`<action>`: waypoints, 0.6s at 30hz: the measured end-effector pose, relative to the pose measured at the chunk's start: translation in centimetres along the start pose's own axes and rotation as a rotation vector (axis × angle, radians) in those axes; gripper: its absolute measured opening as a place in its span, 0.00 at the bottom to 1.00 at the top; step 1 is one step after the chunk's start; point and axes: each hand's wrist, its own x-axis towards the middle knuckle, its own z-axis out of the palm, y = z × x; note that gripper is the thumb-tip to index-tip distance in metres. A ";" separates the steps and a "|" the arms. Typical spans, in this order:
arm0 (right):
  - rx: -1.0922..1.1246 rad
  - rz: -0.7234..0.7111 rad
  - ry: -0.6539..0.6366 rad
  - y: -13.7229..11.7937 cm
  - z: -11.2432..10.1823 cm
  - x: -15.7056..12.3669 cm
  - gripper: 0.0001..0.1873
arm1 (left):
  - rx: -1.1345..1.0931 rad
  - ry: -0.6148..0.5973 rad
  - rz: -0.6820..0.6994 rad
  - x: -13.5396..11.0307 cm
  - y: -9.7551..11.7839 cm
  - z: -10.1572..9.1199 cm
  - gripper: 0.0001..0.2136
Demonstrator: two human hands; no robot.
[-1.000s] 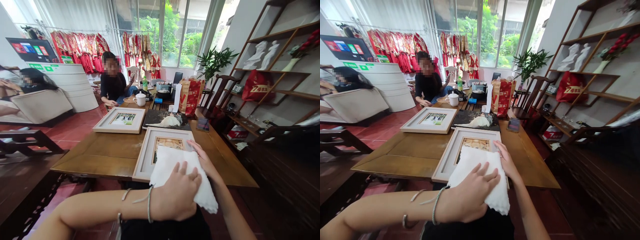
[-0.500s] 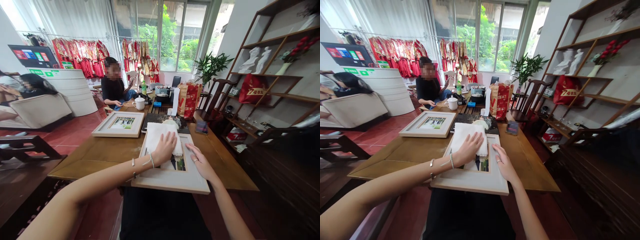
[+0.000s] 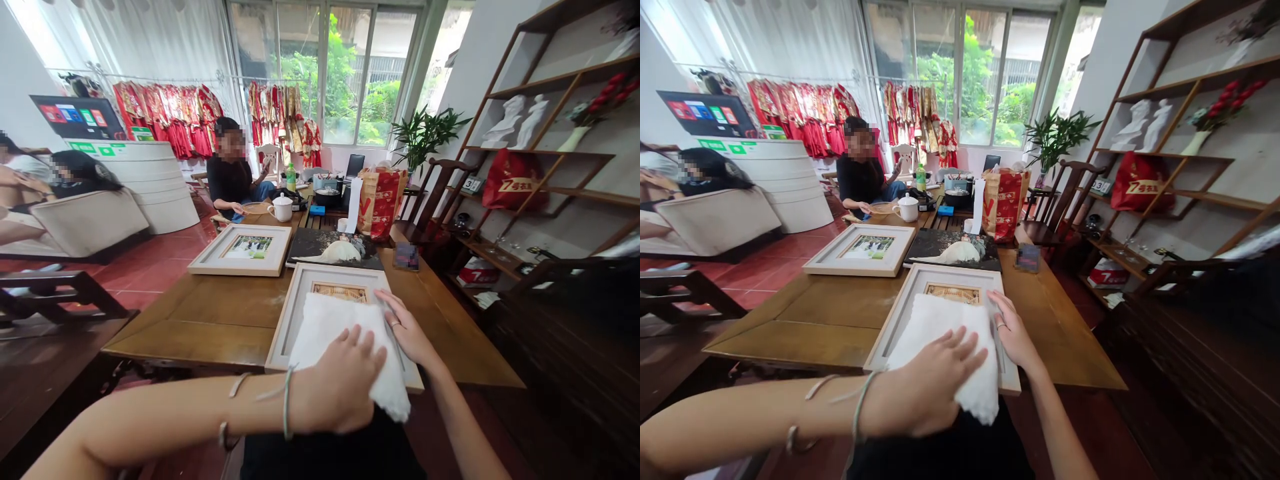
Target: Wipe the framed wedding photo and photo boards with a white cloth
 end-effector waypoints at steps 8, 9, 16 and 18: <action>-0.019 0.015 -0.018 0.1 0.0 -0.1 0.23 | 0.154 0.003 -0.198 -0.9 0.2 2.9 0.30; -0.019 0.018 -0.020 0.1 -0.1 -0.1 0.23 | 0.177 0.020 -0.253 -0.3 -0.6 3.3 0.29; -0.008 0.026 -0.038 0.2 -0.4 0.1 0.23 | 0.240 0.165 -0.416 3.6 -8.2 3.5 0.31; -0.007 0.027 -0.037 0.5 -0.3 0.2 0.23 | 0.244 0.209 -0.447 4.3 -9.7 3.6 0.31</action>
